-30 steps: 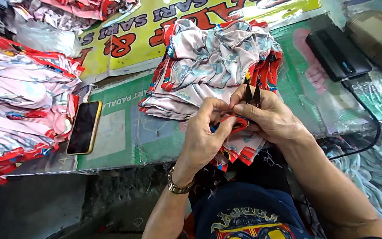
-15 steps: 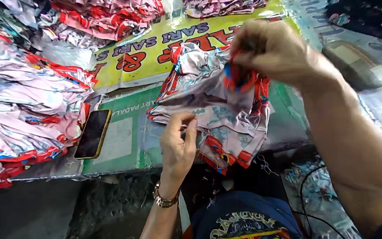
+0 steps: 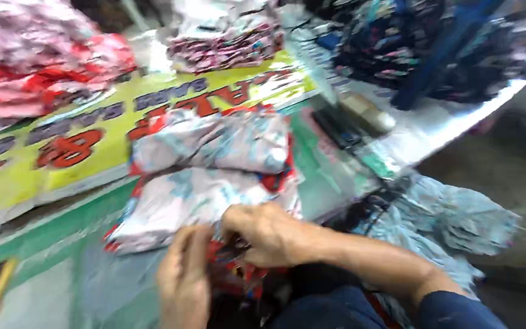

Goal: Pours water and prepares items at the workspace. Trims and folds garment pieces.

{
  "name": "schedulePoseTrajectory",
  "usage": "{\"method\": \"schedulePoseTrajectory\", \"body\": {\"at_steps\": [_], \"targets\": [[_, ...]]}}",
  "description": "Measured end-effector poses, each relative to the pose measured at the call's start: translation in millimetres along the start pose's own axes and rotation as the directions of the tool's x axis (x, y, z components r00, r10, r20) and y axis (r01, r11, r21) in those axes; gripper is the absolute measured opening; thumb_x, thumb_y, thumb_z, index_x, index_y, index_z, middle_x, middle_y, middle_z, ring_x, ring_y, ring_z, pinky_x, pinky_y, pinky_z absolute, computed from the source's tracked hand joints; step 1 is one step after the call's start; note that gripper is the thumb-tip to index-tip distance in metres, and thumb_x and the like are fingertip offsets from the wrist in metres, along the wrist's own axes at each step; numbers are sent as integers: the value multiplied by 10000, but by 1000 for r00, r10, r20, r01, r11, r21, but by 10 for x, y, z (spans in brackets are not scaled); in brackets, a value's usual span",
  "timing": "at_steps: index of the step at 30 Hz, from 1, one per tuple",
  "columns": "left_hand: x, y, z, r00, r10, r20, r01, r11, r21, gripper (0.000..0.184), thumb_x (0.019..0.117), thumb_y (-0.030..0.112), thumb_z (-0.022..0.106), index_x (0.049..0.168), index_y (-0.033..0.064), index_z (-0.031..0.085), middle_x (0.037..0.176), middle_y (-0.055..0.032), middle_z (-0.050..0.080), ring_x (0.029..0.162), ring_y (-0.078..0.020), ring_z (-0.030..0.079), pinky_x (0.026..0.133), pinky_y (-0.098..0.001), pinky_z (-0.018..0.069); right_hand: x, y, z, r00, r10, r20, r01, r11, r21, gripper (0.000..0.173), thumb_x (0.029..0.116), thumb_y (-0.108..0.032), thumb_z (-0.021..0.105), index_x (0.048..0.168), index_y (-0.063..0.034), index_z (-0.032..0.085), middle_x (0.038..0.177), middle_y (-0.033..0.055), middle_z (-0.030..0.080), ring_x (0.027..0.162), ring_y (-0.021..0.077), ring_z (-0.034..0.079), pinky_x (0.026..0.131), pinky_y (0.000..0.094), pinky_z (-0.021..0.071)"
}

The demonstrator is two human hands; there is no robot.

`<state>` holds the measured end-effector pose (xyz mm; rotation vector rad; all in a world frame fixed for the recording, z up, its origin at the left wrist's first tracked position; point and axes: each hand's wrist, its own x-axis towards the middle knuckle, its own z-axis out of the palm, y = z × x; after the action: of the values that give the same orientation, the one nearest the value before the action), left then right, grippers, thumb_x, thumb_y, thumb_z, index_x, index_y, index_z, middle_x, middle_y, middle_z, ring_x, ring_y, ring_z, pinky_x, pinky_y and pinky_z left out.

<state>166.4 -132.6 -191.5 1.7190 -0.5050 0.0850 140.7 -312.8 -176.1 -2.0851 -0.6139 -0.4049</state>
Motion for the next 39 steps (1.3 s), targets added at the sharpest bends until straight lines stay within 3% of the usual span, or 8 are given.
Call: {"method": "schedulePoseTrajectory", "body": {"at_steps": [3, 6, 10, 17, 25, 30, 34, 39], "targets": [[-24, -49, -15, 998, -3, 66, 22, 960, -278, 219, 1086, 317, 473, 1093, 238, 677, 992, 171, 703, 897, 25, 670, 786, -175, 570, 30, 62, -28, 996, 75, -38, -64, 970, 235, 127, 906, -17, 710, 987, 80, 693, 842, 160, 698, 768, 218, 682, 707, 380, 554], [-89, -60, 62, 993, 72, 92, -42, 953, -299, 234, 1000, 112, 622, 1203, 225, 649, 1108, 161, 695, 1001, 3, 660, 868, -191, 563, 24, 105, -10, 992, 113, -62, -74, 892, 447, 191, 938, -60, 691, 1009, 112, 647, 830, 158, 660, 734, 171, 645, 684, 328, 546], [-87, -53, 140, 999, -24, 37, 40, 870, -491, 213, 1031, 80, 544, 1100, 205, 701, 1025, 108, 732, 954, -18, 685, 864, -217, 575, -41, 18, 50, 995, 72, -74, -51, 964, 263, 219, 873, -56, 771, 1007, 90, 677, 896, 181, 692, 821, 255, 690, 741, 416, 565], [-154, -36, 204, 996, -87, -17, 69, 882, -466, 184, 984, 214, 652, 1159, 169, 616, 1008, 55, 713, 883, -69, 698, 774, -256, 607, -139, 114, -5, 976, 200, -90, -124, 842, 525, 155, 1003, -45, 553, 980, 41, 680, 770, 11, 647, 643, -17, 570, 601, 151, 496], [-170, -62, 245, 987, -153, -55, 72, 713, -698, 116, 987, 89, 651, 1092, 92, 699, 1008, -54, 729, 919, -119, 716, 870, -320, 606, -202, 217, 20, 959, 281, -27, -168, 644, 747, 147, 1052, -136, 541, 998, -69, 660, 630, -26, 542, 493, 1, 478, 479, 146, 434], [-214, -48, 329, 996, 16, -91, -52, 908, -417, 127, 960, 42, 653, 1060, 118, 669, 973, 56, 701, 908, -34, 676, 847, -245, 590, -201, 128, 60, 981, 192, 6, -173, 871, 459, 334, 961, -382, 700, 1084, -98, 574, 825, -60, 625, 687, -29, 596, 611, 148, 531], [-203, -77, 225, 993, 78, -87, -106, 914, -392, 131, 967, 47, 622, 1062, 117, 679, 1089, 31, 662, 992, -66, 652, 871, -255, 580, -212, 106, -95, 969, 240, -57, -200, 900, 388, 49, 935, -79, 680, 976, -85, 654, 791, -37, 653, 661, 2, 608, 586, 151, 522], [-254, -159, -103, 982, 187, 25, -185, 980, -75, 17, 1001, 151, 600, 1018, 154, 602, 1154, 17, 694, 1102, -98, 667, 918, -267, 576, -301, 92, -199, 992, 46, -115, -53, 997, -64, 177, 856, -53, 717, 1023, -58, 658, 906, 6, 663, 754, 22, 629, 658, 176, 566]]}}
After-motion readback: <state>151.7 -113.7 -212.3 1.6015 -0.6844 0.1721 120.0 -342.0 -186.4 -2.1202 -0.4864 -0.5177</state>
